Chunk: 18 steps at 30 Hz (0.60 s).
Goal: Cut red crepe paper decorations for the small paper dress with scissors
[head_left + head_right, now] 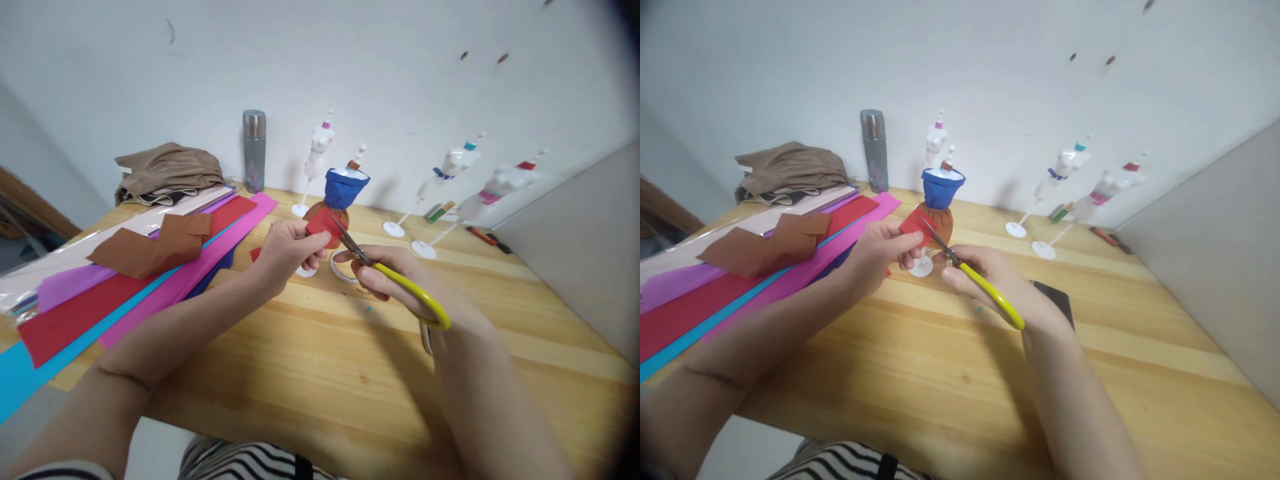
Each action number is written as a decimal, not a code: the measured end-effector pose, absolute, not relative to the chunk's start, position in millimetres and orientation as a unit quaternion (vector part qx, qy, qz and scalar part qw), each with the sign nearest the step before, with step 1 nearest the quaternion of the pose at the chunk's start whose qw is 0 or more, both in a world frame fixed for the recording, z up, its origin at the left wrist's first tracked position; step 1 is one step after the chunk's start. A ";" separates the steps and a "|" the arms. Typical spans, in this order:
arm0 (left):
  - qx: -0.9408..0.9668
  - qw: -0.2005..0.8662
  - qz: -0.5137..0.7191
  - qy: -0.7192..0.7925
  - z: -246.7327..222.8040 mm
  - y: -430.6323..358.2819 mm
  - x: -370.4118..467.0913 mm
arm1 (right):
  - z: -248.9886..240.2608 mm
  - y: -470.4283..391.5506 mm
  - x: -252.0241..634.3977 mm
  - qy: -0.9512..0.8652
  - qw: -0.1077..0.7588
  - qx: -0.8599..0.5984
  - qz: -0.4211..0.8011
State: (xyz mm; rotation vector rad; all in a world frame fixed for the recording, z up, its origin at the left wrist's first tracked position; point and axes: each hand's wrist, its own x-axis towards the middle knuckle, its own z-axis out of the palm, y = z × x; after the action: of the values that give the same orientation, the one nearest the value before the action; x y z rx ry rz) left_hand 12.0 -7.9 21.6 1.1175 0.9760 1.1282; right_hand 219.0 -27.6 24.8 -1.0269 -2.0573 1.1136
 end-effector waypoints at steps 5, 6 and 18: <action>0.474 0.599 0.498 0.410 22.2 -11.0 13.4 | 21.4 -25.0 224.9 -0.733 0.328 -0.414 0.429; 0.474 0.601 0.499 0.406 21.9 -12.1 13.9 | 19.6 -23.9 225.5 -0.724 0.344 -0.415 0.430; 0.543 0.633 0.372 0.408 20.0 -13.5 13.9 | 8.6 -24.7 200.8 -0.608 0.523 -0.398 0.445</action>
State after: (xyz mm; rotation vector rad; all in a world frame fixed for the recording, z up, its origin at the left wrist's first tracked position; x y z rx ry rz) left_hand 13.9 -13.5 20.0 1.2426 0.9339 0.8501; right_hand 200.8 -24.7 8.6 -0.9518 -1.4568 1.0657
